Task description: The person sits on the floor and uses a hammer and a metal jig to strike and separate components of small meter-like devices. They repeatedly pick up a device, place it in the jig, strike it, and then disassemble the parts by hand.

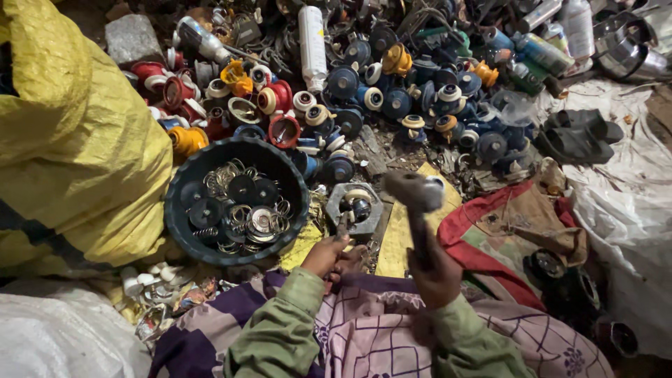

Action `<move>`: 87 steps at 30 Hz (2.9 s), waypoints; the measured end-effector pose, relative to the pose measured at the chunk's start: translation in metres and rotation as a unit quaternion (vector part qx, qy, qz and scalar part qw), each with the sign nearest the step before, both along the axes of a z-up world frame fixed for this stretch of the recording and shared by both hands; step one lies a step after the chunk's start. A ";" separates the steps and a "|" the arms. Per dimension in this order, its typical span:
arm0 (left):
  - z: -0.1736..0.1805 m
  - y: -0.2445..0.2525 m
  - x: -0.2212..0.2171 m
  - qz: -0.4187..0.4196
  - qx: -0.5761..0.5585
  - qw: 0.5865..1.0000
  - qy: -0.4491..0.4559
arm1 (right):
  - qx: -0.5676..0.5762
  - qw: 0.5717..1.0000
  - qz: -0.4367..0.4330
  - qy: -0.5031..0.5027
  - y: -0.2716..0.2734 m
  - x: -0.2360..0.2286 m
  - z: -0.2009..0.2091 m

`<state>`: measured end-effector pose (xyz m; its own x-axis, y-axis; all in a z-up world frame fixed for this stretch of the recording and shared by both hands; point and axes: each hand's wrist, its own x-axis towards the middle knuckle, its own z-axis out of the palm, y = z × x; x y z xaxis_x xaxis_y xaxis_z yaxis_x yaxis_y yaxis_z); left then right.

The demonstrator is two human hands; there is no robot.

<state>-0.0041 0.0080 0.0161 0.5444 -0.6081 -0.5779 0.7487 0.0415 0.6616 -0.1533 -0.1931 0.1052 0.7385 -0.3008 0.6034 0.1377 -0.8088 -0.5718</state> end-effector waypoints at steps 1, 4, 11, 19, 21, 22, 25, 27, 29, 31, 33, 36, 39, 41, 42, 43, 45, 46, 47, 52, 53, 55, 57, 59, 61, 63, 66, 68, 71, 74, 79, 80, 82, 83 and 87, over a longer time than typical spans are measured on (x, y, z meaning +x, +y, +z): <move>0.002 0.000 -0.001 -0.004 -0.001 1.000 0.007 | -0.020 0.999 -0.018 -0.024 -0.001 0.000 0.006; 0.009 0.000 -0.002 -0.006 0.004 1.000 0.000 | 0.008 0.998 -0.039 -0.045 -0.002 0.005 0.009; 0.014 -0.002 -0.008 0.006 0.043 0.999 -0.010 | 0.053 0.989 0.004 0.142 0.001 0.024 -0.029; -0.019 -0.004 -0.013 0.069 -0.080 0.994 -0.035 | 0.526 0.835 -0.070 0.146 -0.016 0.022 -0.055; -0.009 -0.004 -0.016 0.085 -0.151 0.984 -0.031 | 0.513 0.842 -0.059 0.156 -0.045 0.018 -0.072; 0.002 -0.003 -0.017 0.083 -0.173 0.981 -0.028 | 0.507 0.845 -0.054 0.159 -0.063 0.018 -0.083; 0.043 0.009 -0.030 -0.002 0.122 0.951 -0.285 | 0.621 0.727 -0.072 0.283 -0.102 0.017 -0.124; 0.074 0.021 -0.042 -0.056 0.319 0.821 -0.471 | 0.667 0.704 0.009 0.243 -0.105 0.019 -0.150; 0.100 0.024 -0.048 -0.080 0.396 0.692 -0.598 | 0.670 0.704 -0.007 0.235 -0.101 0.024 -0.164; 0.115 0.023 -0.049 -0.086 0.398 0.678 -0.612 | 0.648 0.717 -0.078 0.246 -0.092 0.027 -0.166; 0.121 0.021 -0.051 -0.091 0.413 0.671 -0.609 | 0.654 0.710 -0.077 0.250 -0.082 0.027 -0.161; 0.124 0.018 -0.052 -0.087 0.433 0.657 -0.611 | 0.669 0.701 -0.058 0.240 -0.077 0.027 -0.152; 0.129 0.023 -0.057 -0.053 0.398 0.631 -0.663 | 0.654 0.715 -0.060 0.240 -0.081 0.028 -0.159; 0.134 0.023 -0.062 -0.001 0.350 0.640 -0.684 | 0.640 0.727 -0.057 0.244 -0.082 0.027 -0.175; 0.137 0.023 -0.061 -0.003 0.342 0.648 -0.680 | 0.633 0.733 -0.049 0.244 -0.082 0.027 -0.183; 0.139 0.022 -0.060 -0.003 0.333 0.658 -0.675 | 0.624 0.741 -0.042 0.244 -0.085 0.026 -0.190; 0.143 0.022 -0.057 -0.058 0.352 0.692 -0.627 | 0.390 0.848 -0.078 0.351 -0.087 0.029 -0.197; 0.144 0.024 -0.055 -0.112 0.378 0.713 -0.580 | 0.259 0.877 -0.093 0.395 -0.088 0.030 -0.196; 0.145 0.025 -0.053 -0.164 0.402 0.728 -0.530 | 0.198 0.874 -0.105 0.430 -0.088 0.030 -0.192; 0.141 0.029 -0.058 -0.131 0.361 0.719 -0.580 | 0.056 0.834 -0.197 0.512 -0.069 0.025 -0.144; 0.141 0.029 -0.058 -0.121 0.347 0.716 -0.594 | 0.037 0.888 -0.174 0.423 -0.064 0.025 -0.132; 0.142 0.029 -0.057 -0.131 0.326 0.722 -0.596 | -0.005 0.965 -0.125 0.228 -0.059 0.029 -0.109; 0.145 0.028 -0.055 -0.144 0.313 0.720 -0.602 | 0.333 0.898 -0.073 0.276 -0.054 0.039 -0.091; 0.147 0.028 -0.056 -0.163 0.311 0.710 -0.610 | 0.526 0.795 -0.041 0.299 -0.049 0.046 -0.081; 0.147 0.028 -0.059 -0.172 0.311 0.693 -0.628 | 0.595 0.736 -0.038 0.320 -0.047 0.047 -0.076; 0.147 0.027 -0.060 -0.171 0.299 0.686 -0.641 | 0.560 0.743 -0.015 0.367 -0.047 0.043 -0.073; 0.147 0.030 -0.058 -0.167 0.284 0.693 -0.641 | 0.601 0.719 0.021 0.348 -0.048 0.042 -0.070; 0.148 0.031 -0.056 -0.179 0.301 0.698 -0.625 | 0.630 0.710 0.032 0.313 -0.050 0.041 -0.069; 0.151 0.035 -0.054 -0.202 0.316 0.702 -0.606 | 0.626 0.722 0.033 0.294 -0.051 0.042 -0.067; 0.152 0.035 -0.056 -0.203 0.324 0.701 -0.602 | 0.581 0.750 0.049 0.313 -0.053 0.041 -0.066; 0.153 0.035 -0.056 -0.205 0.335 0.698 -0.599 | 0.314 0.884 0.100 0.332 -0.055 0.037 -0.073; 0.152 0.035 -0.055 -0.208 0.342 0.695 -0.598 | 0.250 0.918 0.099 0.291 -0.055 0.037 -0.076; 0.151 0.036 -0.054 -0.212 0.349 0.691 -0.596 | 0.117 0.967 0.095 0.205 -0.057 0.035 -0.083; 0.150 0.036 -0.054 -0.214 0.353 0.689 -0.596 | 0.188 0.956 0.084 0.207 -0.058 0.036 -0.085; 0.150 0.040 -0.051 -0.198 0.347 0.683 -0.611 | 0.554 0.796 0.034 0.241 -0.066 0.038 -0.087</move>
<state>-0.0552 0.0482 0.1657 0.7511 -0.6572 -0.0628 -0.5185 -0.6460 0.5602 -0.1153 -0.2588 0.0185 0.8417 -0.3998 -0.3630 -0.2916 0.2292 -0.9287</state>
